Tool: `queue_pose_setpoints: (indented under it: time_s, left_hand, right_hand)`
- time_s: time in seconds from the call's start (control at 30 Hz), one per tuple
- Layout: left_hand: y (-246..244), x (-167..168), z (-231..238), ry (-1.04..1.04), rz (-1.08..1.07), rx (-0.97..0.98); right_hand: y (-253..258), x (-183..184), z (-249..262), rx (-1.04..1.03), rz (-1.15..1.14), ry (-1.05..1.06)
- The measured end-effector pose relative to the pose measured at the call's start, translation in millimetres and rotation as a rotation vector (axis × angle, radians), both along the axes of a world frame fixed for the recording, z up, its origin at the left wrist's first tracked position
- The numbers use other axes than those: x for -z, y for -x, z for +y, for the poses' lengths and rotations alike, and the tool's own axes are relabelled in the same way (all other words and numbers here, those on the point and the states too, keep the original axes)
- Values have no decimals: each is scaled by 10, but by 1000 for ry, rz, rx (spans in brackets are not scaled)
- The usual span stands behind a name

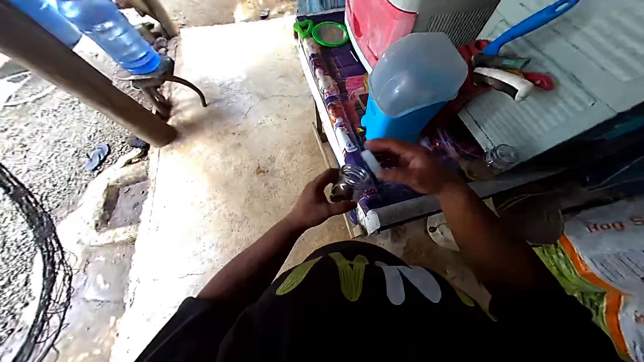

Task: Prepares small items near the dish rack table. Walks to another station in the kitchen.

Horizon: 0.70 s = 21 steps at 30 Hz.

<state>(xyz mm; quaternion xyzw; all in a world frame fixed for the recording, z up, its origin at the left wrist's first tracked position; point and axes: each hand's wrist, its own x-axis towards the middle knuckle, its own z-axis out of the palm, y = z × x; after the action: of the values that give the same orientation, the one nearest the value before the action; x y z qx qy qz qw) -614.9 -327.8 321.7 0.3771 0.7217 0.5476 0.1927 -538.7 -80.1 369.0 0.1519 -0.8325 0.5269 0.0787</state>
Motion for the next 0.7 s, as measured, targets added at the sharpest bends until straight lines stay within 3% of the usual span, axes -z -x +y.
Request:
queue_pose_setpoints:
  time_s: [0.07,0.13,0.23,0.37,0.5,0.63,0.7]
  left_hand:
    - [-141,-91,159,-112,-239,77]
    - [-246,-177,207,-293,-471,173]
    - [-319,-208,222,-575,-650,452]
    - [-387,-272,131,-867,-704,668]
    - [-420,-277,-127,-884,-644,635]
    - [-367,-224,-504,-845,-488,507]
    - [-341,-279,-768,-751,-365,334]
  right_hand:
    - [-99,-128,-69,-84,126,-210]
    - [-68,-273,-23,-162,240,-252]
    - [68,-439,-59,-390,302,-78]
    - [150,-473,-438,-651,277,136]
    - [240,-502,-844,-769,430,205]
    - [356,-532,-1099,-704,619,-35]
    - [435,-564,-1239,-637,634,-158]
